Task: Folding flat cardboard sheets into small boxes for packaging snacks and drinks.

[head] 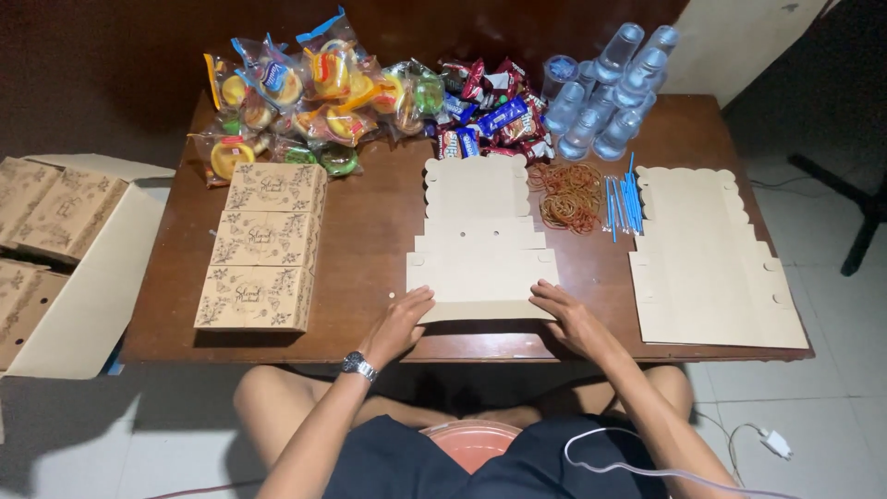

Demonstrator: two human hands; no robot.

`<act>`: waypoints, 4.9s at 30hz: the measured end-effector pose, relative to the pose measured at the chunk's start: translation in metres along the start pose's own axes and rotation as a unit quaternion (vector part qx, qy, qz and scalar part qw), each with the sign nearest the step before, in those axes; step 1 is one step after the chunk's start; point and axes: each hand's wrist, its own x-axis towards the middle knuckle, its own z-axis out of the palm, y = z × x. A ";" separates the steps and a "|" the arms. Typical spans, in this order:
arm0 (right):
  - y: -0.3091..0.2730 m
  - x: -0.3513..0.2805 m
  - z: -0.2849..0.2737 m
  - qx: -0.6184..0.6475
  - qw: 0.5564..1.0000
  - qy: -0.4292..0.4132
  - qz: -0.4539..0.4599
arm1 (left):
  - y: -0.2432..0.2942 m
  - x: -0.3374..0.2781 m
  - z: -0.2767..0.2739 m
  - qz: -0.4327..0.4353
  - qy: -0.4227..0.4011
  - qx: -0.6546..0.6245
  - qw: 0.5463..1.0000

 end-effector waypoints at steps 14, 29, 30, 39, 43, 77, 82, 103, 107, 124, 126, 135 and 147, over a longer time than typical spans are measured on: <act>0.056 0.025 0.019 0.084 0.963 0.214 0.144 | 0.008 0.015 -0.032 -0.178 0.149 -0.158 0.960; -0.003 0.020 0.036 -0.100 0.945 0.295 0.100 | 0.053 0.020 -0.009 -0.137 0.261 0.042 0.955; -0.007 0.021 0.036 -0.132 0.945 0.286 0.088 | 0.056 0.019 -0.008 -0.113 0.240 0.054 0.963; -0.017 0.021 0.056 -0.156 0.931 0.325 0.053 | 0.053 0.027 0.018 -0.120 0.285 0.134 0.941; -0.033 0.024 0.053 -0.173 0.933 0.308 0.077 | 0.070 0.037 0.019 -0.160 0.269 0.155 0.937; -0.043 0.035 0.074 -0.084 0.928 0.293 0.216 | 0.095 0.041 0.019 -0.297 0.267 0.077 0.914; -0.017 0.022 0.070 -0.101 0.918 0.304 0.233 | 0.064 0.017 0.013 -0.312 0.265 0.088 0.908; -0.021 0.007 0.049 -0.100 0.906 0.304 0.277 | 0.158 0.043 0.029 -0.157 0.284 0.088 0.942; -0.021 0.008 0.046 -0.086 0.904 0.314 0.276 | 0.198 0.082 0.083 -0.014 0.161 0.025 0.987; -0.006 0.003 0.053 -0.103 0.902 0.326 0.262 | 0.149 0.034 0.013 -0.166 0.072 0.083 0.980; -0.006 0.004 0.052 -0.109 0.903 0.320 0.266 | 0.137 0.016 -0.005 -0.213 0.095 0.070 0.970; -0.058 0.023 0.053 -0.085 0.934 0.310 0.157 | 0.108 -0.013 -0.009 -0.243 0.125 0.077 0.959; -0.147 0.054 0.086 -0.115 0.988 0.104 -0.012 | 0.111 -0.015 -0.015 -0.235 0.133 0.101 0.958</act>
